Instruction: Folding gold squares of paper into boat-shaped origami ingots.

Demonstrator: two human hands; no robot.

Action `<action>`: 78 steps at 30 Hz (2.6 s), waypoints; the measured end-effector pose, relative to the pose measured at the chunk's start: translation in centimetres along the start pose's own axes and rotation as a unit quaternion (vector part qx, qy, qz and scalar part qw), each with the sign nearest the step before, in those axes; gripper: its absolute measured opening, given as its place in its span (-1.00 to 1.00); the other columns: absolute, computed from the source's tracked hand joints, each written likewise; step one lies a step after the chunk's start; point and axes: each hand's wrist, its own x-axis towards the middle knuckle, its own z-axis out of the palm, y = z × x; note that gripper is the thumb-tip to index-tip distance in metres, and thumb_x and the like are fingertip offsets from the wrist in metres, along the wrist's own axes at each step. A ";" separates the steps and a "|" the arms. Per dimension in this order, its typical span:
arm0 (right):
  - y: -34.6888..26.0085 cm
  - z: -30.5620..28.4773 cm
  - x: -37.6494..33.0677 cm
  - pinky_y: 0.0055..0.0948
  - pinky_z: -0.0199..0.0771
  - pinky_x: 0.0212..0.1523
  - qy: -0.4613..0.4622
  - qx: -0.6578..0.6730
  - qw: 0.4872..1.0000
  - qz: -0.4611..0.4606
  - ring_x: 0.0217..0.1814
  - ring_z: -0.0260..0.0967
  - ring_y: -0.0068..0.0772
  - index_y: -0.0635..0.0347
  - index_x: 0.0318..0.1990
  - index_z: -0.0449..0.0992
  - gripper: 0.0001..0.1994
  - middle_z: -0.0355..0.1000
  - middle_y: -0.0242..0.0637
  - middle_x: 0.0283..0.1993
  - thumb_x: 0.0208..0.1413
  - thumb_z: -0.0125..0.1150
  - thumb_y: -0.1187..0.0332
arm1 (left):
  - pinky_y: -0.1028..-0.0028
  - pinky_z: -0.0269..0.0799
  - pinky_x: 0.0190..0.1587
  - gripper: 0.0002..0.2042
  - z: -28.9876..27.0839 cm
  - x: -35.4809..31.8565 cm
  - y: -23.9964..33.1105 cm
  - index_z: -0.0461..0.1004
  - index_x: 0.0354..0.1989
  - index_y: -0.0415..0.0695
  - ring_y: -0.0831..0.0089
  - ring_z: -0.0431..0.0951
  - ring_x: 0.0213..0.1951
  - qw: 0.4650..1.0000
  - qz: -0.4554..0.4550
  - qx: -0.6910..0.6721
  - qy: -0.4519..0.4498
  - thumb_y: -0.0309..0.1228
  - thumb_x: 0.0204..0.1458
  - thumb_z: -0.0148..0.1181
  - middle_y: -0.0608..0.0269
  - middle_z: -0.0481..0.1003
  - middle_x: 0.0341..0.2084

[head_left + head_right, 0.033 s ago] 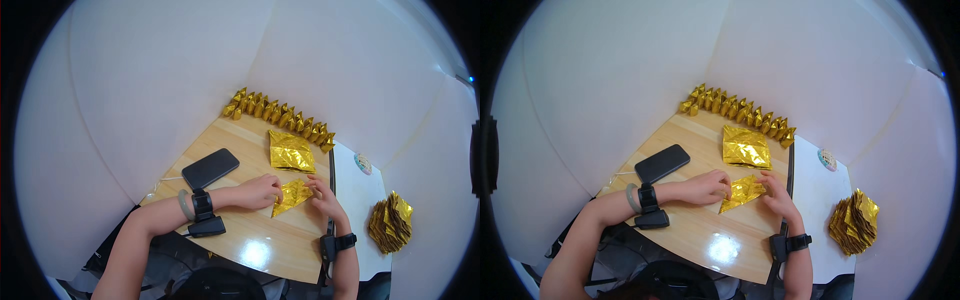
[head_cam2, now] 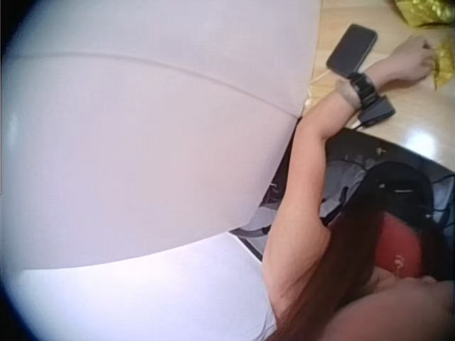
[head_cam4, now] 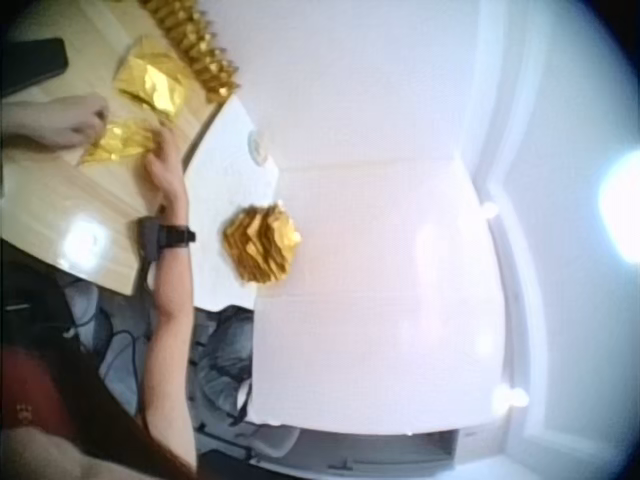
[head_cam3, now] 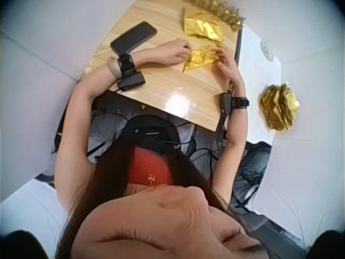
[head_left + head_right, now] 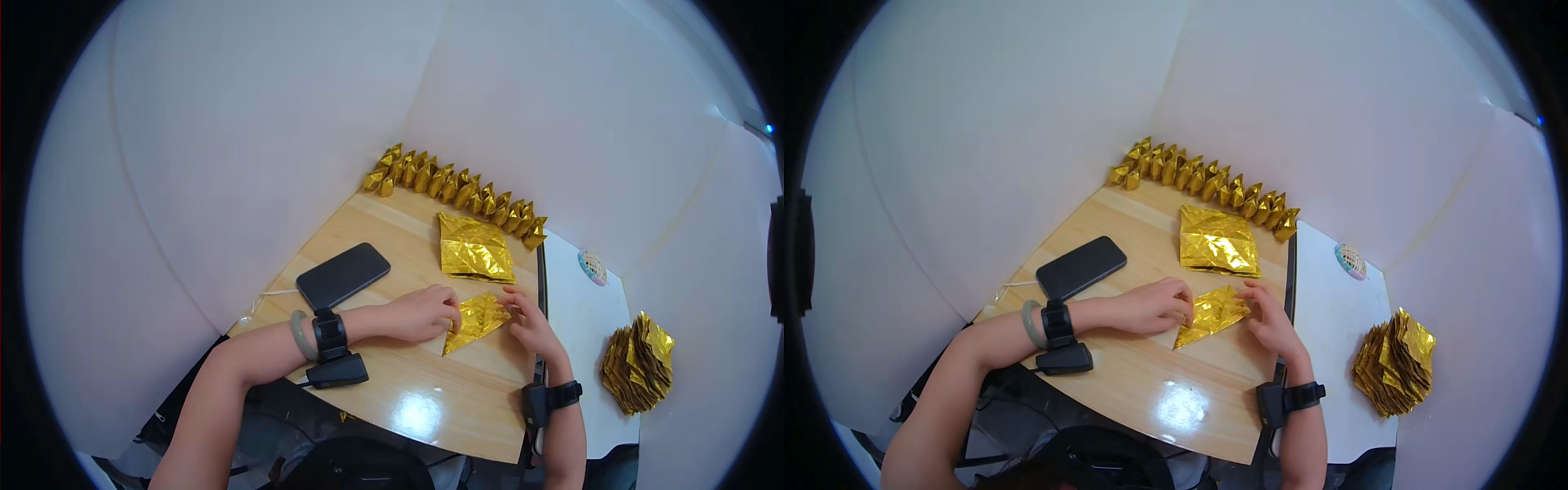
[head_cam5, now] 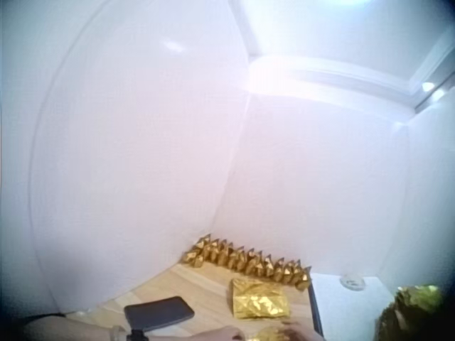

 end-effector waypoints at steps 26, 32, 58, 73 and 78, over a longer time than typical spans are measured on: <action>-3.8 5.4 0.4 -0.06 -0.24 0.37 -0.073 -0.245 0.965 -0.054 0.45 -0.22 -0.15 0.30 0.29 -0.02 -0.42 -0.11 -0.03 0.39 0.19 -0.14 0.18 | 0.05 -0.21 0.31 -0.38 0.3 0.0 1.1 -0.17 0.29 -0.37 0.13 -0.20 0.36 0.968 -0.095 0.159 -0.167 -0.20 0.19 -0.25 -0.08 -0.15 0.32; -4.5 5.0 0.7 -0.15 -0.31 0.39 -0.121 -0.165 0.979 -0.026 0.46 -0.27 -0.11 0.30 0.33 -0.12 -0.38 -0.20 -0.03 0.41 0.17 -0.14 0.24 | 0.04 -0.19 0.30 -0.42 0.4 0.1 2.5 -0.10 0.27 -0.39 0.13 -0.17 0.36 0.958 -0.127 0.196 -0.169 -0.26 0.15 -0.25 -0.10 -0.12 0.31; -4.4 5.6 1.0 -0.15 -0.27 0.38 -0.092 -0.221 0.971 0.025 0.46 -0.26 -0.13 0.32 0.32 -0.12 -0.34 -0.17 0.02 0.40 0.24 -0.24 0.02 | 0.06 -0.19 0.30 -0.35 1.2 -0.1 2.5 -0.11 0.28 -0.38 0.12 -0.15 0.35 0.961 -0.131 0.209 -0.128 -0.06 0.21 -0.31 -0.12 -0.10 0.30; 0.8 4.0 0.1 -0.15 0.04 0.26 0.086 -0.357 0.928 0.061 0.31 0.03 -0.07 0.27 0.19 0.19 -0.47 0.12 -0.05 0.27 0.18 -0.04 0.10 | 0.13 -0.20 0.32 -0.33 1.3 -0.3 2.5 -0.10 0.27 -0.40 0.09 -0.15 0.35 0.966 -0.137 0.188 -0.112 -0.04 0.19 -0.27 -0.18 -0.09 0.29; -2.9 4.3 0.6 -0.28 0.22 0.11 0.074 -0.262 0.962 -0.020 0.09 0.18 -0.08 0.25 0.03 0.33 -0.60 0.28 -0.08 0.00 0.07 0.15 0.26 | 0.13 -0.19 0.32 -0.33 1.1 -0.5 2.3 -0.10 0.27 -0.40 0.06 -0.14 0.34 0.964 -0.136 0.195 -0.115 -0.05 0.19 -0.25 -0.20 -0.09 0.29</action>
